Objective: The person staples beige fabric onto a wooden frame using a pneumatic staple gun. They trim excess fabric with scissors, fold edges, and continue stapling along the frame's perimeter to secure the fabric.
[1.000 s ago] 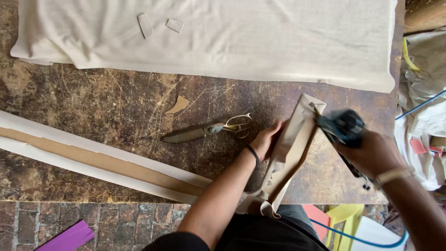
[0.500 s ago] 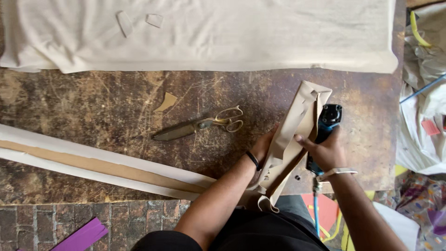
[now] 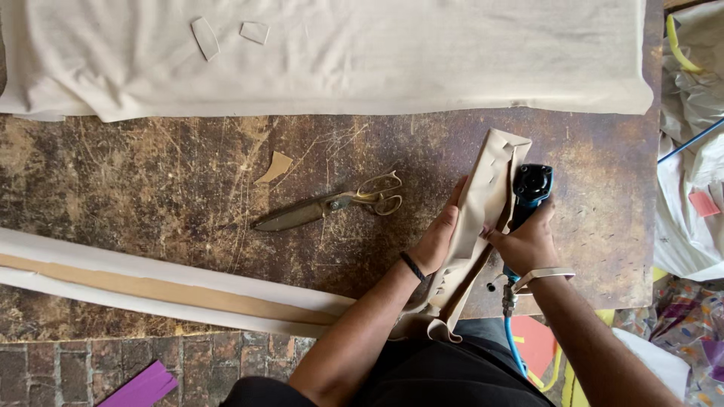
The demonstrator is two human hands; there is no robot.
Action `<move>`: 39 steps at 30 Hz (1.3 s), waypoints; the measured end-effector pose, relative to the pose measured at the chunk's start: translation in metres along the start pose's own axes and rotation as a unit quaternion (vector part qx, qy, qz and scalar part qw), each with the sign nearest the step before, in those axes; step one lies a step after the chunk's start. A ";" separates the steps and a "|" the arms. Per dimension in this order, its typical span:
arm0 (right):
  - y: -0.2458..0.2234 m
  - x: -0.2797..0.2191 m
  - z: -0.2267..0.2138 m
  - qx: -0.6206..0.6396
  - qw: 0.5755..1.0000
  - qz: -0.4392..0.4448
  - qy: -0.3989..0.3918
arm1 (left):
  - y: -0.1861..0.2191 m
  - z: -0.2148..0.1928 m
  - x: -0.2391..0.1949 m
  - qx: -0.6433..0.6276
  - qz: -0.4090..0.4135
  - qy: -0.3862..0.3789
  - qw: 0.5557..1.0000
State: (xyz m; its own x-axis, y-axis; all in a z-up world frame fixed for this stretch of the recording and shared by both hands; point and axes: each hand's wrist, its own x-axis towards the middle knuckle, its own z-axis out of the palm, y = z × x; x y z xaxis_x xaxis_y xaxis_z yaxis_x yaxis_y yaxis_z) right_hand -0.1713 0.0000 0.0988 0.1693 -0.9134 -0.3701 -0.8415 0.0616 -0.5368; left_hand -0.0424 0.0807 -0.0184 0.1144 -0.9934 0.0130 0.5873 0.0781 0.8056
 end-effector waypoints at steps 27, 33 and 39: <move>-0.148 -0.010 -0.050 -0.459 0.856 0.019 -0.238 | 0.057 -0.017 -0.008 0.043 -0.185 0.022 0.981; -0.129 -0.029 -0.043 -0.462 0.854 -0.001 -0.239 | 0.056 -0.016 -0.010 0.088 -0.136 0.008 0.987; -0.117 -0.039 -0.044 -0.459 0.852 0.015 -0.251 | 0.030 -0.022 -0.012 0.039 -0.068 -0.002 0.997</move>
State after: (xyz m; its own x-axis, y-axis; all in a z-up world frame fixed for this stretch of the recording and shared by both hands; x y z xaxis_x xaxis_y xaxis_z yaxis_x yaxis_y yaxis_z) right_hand -0.1023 0.0102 0.2091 0.1445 -0.6151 -0.7751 -0.8570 -0.4694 0.2127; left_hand -0.0086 0.0968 -0.0079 0.0340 -0.9947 -0.0971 0.5330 -0.0641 0.8437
